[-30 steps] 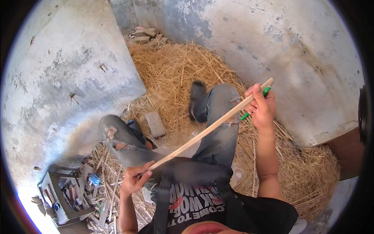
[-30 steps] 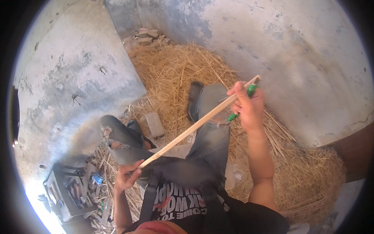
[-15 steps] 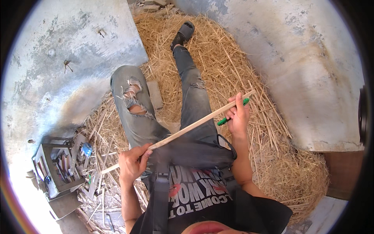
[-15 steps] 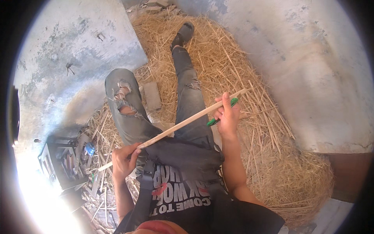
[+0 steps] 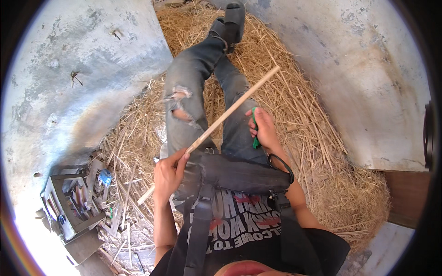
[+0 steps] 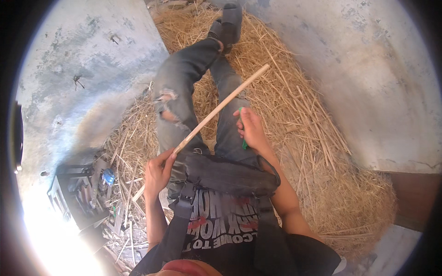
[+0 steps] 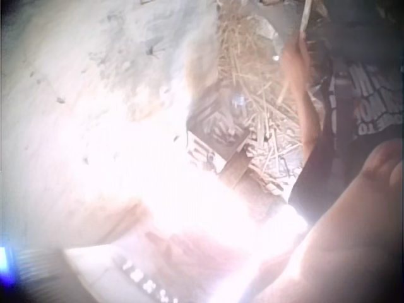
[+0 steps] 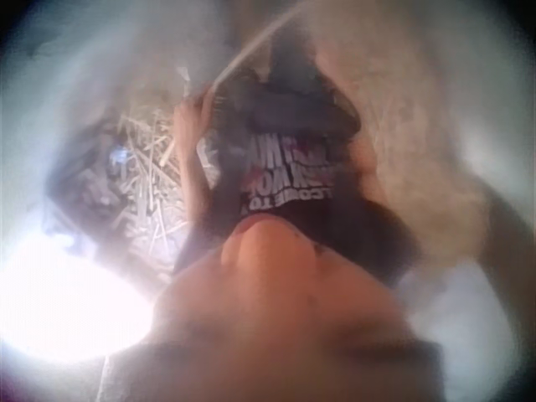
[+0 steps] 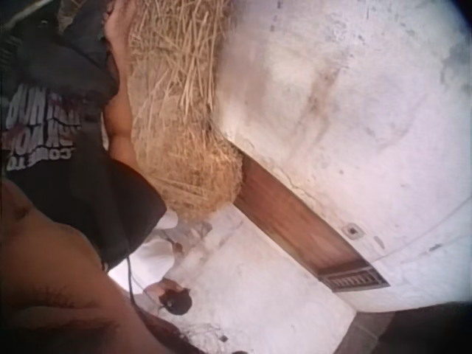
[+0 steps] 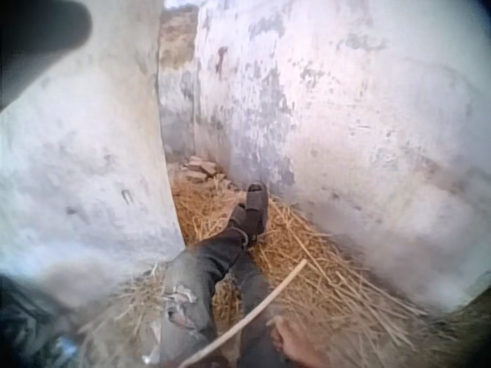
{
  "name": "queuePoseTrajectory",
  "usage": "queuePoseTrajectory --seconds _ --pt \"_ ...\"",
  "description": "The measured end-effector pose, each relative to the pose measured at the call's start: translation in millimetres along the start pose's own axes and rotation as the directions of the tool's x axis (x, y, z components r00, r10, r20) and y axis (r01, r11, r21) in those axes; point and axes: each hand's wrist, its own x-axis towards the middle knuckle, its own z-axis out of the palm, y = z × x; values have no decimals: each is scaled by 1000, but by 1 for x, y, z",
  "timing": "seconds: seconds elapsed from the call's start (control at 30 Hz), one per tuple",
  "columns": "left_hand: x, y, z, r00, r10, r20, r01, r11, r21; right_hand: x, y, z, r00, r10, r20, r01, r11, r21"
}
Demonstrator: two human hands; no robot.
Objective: The person uses a small utility knife to shave thin layers off a long bamboo strip while sitting on the floor.
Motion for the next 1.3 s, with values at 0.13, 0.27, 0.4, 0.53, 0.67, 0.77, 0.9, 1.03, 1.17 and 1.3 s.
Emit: queuePoseTrajectory --seconds 0.13,0.27,0.4,0.53,0.67,0.77,0.9,1.03,1.17,1.3 --pt "25 -33 22 998 -35 49 33 999 43 36 34 15 987 -160 31 162 934 -319" --pt "34 -64 32 992 -122 30 120 990 71 54 38 39 966 -247 80 243 748 -618" --pt "32 -74 34 962 -258 85 261 965 -23 82 64 43 970 -230 83 226 718 -659" --pt "40 -75 36 952 -293 86 297 954 -42 118 65 39 960 -278 16 217 710 -670" --pt "47 -87 39 960 -261 105 269 960 -73 124 68 38 952 -300 -54 208 768 -605" --pt "52 -88 36 958 -252 137 266 960 -93 128 64 30 957 -256 -138 125 790 -600" --pt "56 -84 33 939 -293 178 307 950 -59 144 55 21 948 -292 -125 139 736 -663" --pt "59 -85 43 933 -296 204 327 935 -139 137 67 32 969 -244 -36 161 737 -656" --pt "66 -75 38 907 -326 265 369 920 -131 126 64 41 971 -236 -23 175 777 -604" --pt "70 -74 37 905 -291 311 346 928 -137 123 64 44 978 -210 -10 164 791 -590"
